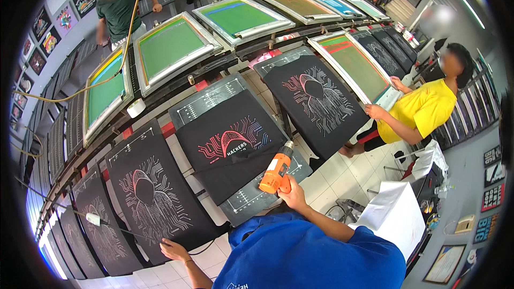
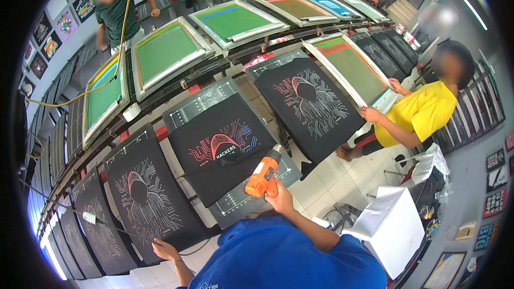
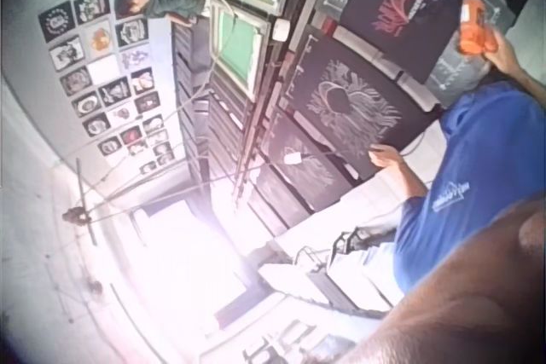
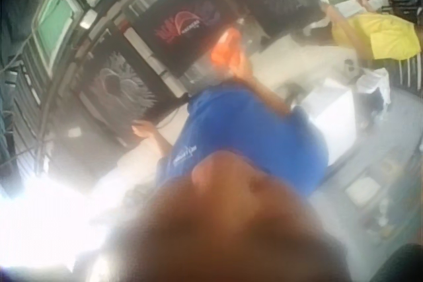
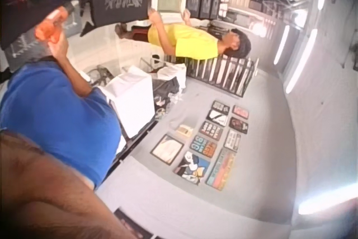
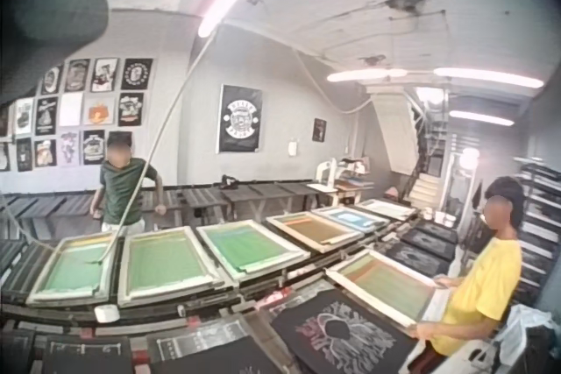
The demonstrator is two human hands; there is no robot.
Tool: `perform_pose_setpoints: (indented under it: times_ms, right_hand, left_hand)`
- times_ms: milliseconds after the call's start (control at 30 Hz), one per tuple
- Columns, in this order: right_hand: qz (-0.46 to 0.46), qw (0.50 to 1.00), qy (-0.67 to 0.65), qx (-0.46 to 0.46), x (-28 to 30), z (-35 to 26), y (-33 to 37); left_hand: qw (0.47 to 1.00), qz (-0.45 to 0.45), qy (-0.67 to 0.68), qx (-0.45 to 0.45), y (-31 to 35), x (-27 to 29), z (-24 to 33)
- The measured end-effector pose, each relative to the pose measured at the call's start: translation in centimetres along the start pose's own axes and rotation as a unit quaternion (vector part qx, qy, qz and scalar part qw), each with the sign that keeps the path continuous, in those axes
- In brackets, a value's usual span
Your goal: The person uses an orange handheld heat gun to dry printed designs on black t-shirts laid out on a screen printing table. The person systematically moves the heat gun over the graphic area of each shirt to cure the ink.
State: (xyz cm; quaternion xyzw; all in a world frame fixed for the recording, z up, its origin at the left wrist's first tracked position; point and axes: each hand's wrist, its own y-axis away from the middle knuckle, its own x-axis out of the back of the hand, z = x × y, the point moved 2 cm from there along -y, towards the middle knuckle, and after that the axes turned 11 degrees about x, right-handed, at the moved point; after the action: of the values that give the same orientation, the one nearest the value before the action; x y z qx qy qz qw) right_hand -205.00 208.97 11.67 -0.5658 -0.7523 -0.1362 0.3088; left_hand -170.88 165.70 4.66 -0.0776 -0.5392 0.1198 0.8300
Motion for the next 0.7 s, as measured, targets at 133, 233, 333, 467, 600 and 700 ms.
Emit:
perform_pose_setpoints:
  times_ms: [133,233,333,467,600,700]
  right_hand:
    - [-0.045,0.996,-0.072,0.025,3.9,1.2,-1.3]
    - [-0.059,0.980,-0.182,0.046,8.2,1.9,-3.7]
    - [-0.091,0.959,-0.258,0.068,13.0,4.4,-6.4]
    - [-0.155,0.943,-0.294,0.036,20.9,8.1,-8.8]
    - [-0.228,0.887,-0.399,-0.033,27.6,10.6,-11.2]
    - [-0.281,0.862,-0.417,-0.067,32.3,10.3,-13.8]
  left_hand:
    - [0.997,-0.042,0.034,0.057,1.6,0.3,0.0]
    - [0.990,-0.068,0.074,0.102,5.8,1.7,2.7]
    - [0.986,-0.052,0.109,0.111,11.2,2.3,3.3]
    - [0.984,-0.023,0.156,0.089,20.9,6.3,14.2]
    - [0.984,0.056,0.162,0.053,26.3,9.2,20.3]
    - [0.972,-0.001,0.220,0.079,29.1,11.8,26.2]
